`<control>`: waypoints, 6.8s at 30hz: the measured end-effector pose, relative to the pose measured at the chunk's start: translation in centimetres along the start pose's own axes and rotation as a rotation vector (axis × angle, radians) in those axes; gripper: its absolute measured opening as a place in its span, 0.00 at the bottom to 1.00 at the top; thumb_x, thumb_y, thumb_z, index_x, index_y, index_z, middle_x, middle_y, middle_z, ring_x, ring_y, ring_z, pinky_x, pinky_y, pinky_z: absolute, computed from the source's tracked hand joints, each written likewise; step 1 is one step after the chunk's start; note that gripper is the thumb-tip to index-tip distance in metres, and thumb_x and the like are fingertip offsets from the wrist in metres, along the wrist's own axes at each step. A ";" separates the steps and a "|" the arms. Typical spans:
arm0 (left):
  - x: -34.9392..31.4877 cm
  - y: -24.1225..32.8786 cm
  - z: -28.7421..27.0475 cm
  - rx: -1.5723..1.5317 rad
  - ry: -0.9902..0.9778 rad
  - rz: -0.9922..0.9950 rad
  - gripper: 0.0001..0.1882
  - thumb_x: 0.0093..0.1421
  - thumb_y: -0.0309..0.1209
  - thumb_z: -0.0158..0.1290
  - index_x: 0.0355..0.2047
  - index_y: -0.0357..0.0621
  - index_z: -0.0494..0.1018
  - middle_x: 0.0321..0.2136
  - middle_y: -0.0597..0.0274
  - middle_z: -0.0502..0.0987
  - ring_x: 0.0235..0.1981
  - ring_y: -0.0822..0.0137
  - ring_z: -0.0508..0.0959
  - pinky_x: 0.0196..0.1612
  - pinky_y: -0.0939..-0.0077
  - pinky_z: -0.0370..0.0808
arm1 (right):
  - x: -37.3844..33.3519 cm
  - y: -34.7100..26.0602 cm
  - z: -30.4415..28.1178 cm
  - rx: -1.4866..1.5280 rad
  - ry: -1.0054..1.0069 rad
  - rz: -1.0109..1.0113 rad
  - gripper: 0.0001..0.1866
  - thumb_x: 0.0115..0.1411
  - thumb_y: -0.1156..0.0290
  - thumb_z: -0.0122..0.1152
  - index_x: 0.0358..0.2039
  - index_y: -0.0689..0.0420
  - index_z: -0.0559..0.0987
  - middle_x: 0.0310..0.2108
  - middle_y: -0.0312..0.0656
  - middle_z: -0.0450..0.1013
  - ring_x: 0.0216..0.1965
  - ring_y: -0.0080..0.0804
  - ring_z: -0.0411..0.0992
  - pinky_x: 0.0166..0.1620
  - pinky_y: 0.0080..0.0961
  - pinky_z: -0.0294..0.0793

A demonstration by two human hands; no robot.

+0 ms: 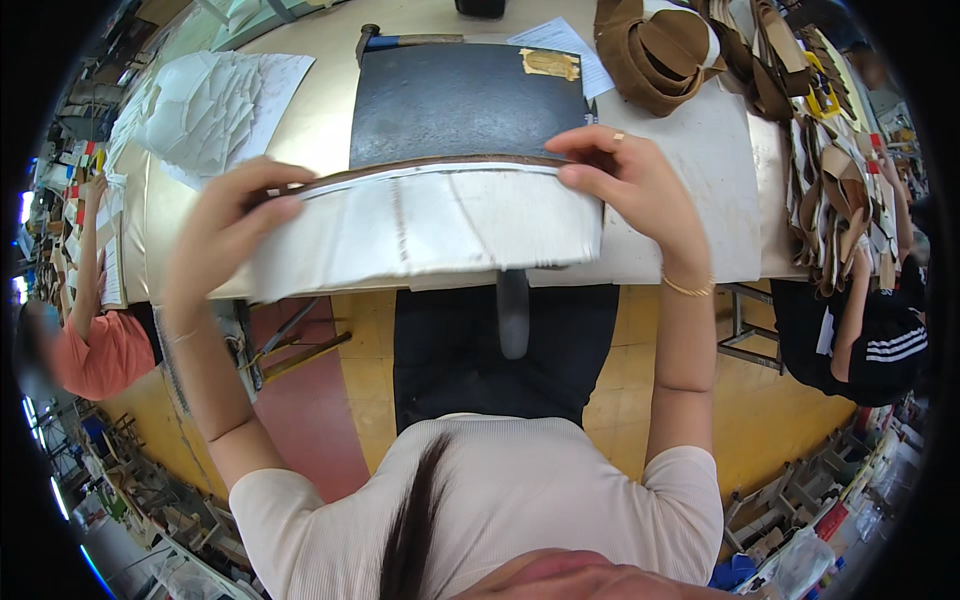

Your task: The person hammers the edges of a brown leather shoe part on a curved anvil to smooth and shape them. They then use a small brush to clean the surface of the leather part and a white cloth to wipe it down.

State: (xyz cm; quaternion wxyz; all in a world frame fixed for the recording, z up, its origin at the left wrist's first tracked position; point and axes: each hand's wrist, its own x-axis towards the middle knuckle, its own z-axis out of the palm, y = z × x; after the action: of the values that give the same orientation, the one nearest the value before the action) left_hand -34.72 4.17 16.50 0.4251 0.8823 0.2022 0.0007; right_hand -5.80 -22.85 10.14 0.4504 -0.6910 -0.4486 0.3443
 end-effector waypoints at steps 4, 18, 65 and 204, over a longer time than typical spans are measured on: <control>4.4 -6.8 7.7 0.336 0.045 -0.001 0.13 0.60 0.28 0.56 0.44 0.36 0.78 0.38 0.52 0.78 0.40 0.55 0.78 0.47 0.65 0.74 | 3.9 9.1 1.5 -0.549 0.244 -0.187 0.17 0.60 0.72 0.64 0.50 0.59 0.79 0.46 0.42 0.76 0.44 0.31 0.74 0.48 0.24 0.72; 20.4 -0.3 16.0 0.234 -0.285 0.261 0.17 0.56 0.36 0.62 0.43 0.38 0.80 0.36 0.51 0.81 0.40 0.53 0.80 0.45 0.63 0.76 | -8.1 13.6 0.5 -0.893 0.588 0.363 0.21 0.62 0.68 0.63 0.55 0.56 0.75 0.44 0.44 0.69 0.43 0.43 0.69 0.48 0.34 0.70; 20.9 -1.1 19.5 0.713 0.114 0.794 0.08 0.56 0.29 0.56 0.35 0.46 0.81 0.34 0.64 0.78 0.39 0.65 0.79 0.43 0.68 0.66 | 1.1 5.1 1.2 -0.646 0.630 0.019 0.18 0.67 0.64 0.57 0.56 0.49 0.78 0.30 0.41 0.71 0.25 0.41 0.72 0.30 0.35 0.74; 12.9 -8.4 11.4 0.229 -0.003 0.398 0.09 0.57 0.33 0.61 0.34 0.42 0.82 0.34 0.59 0.77 0.37 0.59 0.76 0.46 0.67 0.70 | 5.4 2.0 10.4 -0.722 0.369 -0.138 0.20 0.65 0.65 0.59 0.58 0.47 0.77 0.28 0.39 0.71 0.22 0.36 0.73 0.29 0.31 0.76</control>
State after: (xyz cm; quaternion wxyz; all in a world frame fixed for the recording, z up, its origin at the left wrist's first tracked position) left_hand -23.86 4.93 0.77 0.3140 0.9473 0.0224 0.0602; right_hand -12.37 -14.94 4.22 0.2738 -0.8230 -0.4976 0.0039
